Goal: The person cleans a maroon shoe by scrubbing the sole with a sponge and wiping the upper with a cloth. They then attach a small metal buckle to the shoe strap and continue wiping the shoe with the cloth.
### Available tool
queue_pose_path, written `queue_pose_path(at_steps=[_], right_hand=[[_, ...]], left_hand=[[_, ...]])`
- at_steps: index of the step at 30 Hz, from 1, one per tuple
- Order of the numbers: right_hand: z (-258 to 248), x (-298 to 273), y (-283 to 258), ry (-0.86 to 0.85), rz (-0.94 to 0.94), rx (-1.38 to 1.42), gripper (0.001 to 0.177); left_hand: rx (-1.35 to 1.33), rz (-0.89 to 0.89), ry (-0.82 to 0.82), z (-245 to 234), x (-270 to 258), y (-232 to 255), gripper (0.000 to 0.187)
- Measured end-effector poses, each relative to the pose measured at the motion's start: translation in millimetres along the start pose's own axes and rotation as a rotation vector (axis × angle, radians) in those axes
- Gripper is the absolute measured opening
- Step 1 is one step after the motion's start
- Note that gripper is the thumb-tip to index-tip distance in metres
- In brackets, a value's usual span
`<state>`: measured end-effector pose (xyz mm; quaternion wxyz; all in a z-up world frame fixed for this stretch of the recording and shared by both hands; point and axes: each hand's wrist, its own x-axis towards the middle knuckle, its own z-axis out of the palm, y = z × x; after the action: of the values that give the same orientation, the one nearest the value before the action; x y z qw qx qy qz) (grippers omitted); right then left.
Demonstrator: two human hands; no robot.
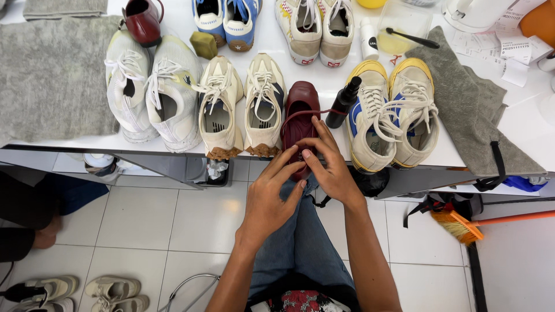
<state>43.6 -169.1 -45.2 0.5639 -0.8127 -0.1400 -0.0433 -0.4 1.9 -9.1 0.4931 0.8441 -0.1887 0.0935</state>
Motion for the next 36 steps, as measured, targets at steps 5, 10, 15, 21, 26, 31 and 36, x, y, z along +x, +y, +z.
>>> queue_pose_path(at_steps=[5,10,15,21,26,31,36], right_hand=[[-0.2,-0.5,2.3,0.0,-0.014,-0.009,0.032],[0.1,-0.9,3.1,-0.001,-0.028,-0.022,0.031],[0.5,-1.1,3.1,0.007,-0.027,-0.025,0.031],[-0.1,-0.9,2.1,0.006,-0.027,-0.025,0.03],[0.3,-1.9,4.9,0.009,-0.028,-0.021,0.031],[0.0,-2.3,4.6,0.012,-0.027,-0.019,0.03],[-0.3,-0.9,5.7,0.008,-0.015,-0.012,0.03]], left_hand=[[-0.002,0.0,0.013,1.6,0.9,-0.1,0.028],[-0.006,0.015,0.018,1.4,1.4,-0.8,0.029],[0.001,0.012,0.016,1.0,0.4,-0.2,0.029],[0.0,0.012,0.006,-0.6,1.0,1.0,0.029],[0.002,0.007,0.004,0.1,-1.3,1.0,0.029],[0.017,0.014,0.002,0.3,-1.3,-0.4,0.029],[0.014,-0.003,-0.003,-1.4,-0.3,2.9,0.029]])
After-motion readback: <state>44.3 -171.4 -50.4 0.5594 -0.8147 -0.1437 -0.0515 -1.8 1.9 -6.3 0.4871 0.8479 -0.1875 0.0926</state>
